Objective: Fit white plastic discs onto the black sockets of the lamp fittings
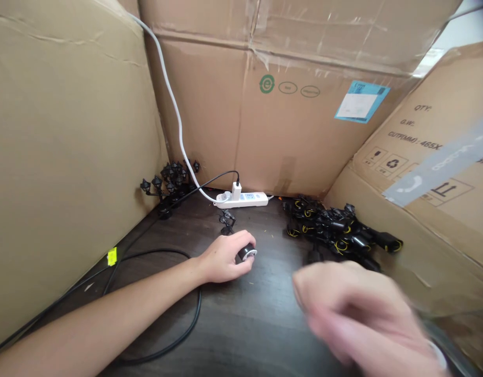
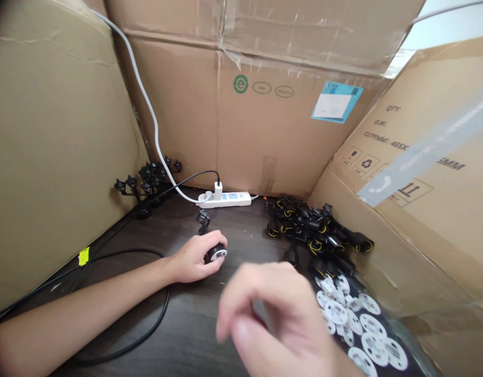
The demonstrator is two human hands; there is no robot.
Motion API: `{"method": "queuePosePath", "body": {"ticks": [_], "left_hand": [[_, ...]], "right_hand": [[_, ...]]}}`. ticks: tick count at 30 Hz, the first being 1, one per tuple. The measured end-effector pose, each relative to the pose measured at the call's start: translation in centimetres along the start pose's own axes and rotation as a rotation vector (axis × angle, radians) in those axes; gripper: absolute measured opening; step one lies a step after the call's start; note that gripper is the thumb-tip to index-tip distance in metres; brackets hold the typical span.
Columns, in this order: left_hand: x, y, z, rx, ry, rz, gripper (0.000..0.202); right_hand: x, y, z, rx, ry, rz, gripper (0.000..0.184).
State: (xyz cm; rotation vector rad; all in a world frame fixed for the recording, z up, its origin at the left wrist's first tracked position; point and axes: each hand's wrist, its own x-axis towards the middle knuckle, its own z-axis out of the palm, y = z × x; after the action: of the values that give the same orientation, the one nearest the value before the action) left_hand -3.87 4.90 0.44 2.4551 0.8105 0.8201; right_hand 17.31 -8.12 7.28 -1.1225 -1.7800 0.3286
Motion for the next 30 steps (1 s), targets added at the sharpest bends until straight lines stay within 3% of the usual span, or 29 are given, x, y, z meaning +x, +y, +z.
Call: {"method": "queuePosePath", "body": {"ticks": [3, 5, 8, 17, 30], "left_hand": [[0.1, -0.1, 0.0, -0.045, 0.003, 0.010, 0.013], [0.1, -0.1, 0.0, -0.072, 0.003, 0.006, 0.013], [0.0, -0.2, 0.0, -0.068, 0.014, -0.001, 0.014], [0.0, -0.2, 0.4, -0.019, 0.016, -0.004, 0.017], [0.0, -0.4, 0.3, 0.001, -0.038, -0.001, 0.016]], "right_hand": [[3.0, 2.0, 3.3, -0.047, -0.132, -0.030, 0.012], [3.6, 3.6, 5.4, -0.124, -0.136, -0.035, 0.003], [3.0, 5.8, 7.2, -0.175, -0.091, -0.053, 0.004], [1.9, 7.5, 8.1, -0.012, 0.005, 0.023, 0.011], [1.8, 7.8, 8.6, 0.107, -0.019, 0.139, 0.013]]}}
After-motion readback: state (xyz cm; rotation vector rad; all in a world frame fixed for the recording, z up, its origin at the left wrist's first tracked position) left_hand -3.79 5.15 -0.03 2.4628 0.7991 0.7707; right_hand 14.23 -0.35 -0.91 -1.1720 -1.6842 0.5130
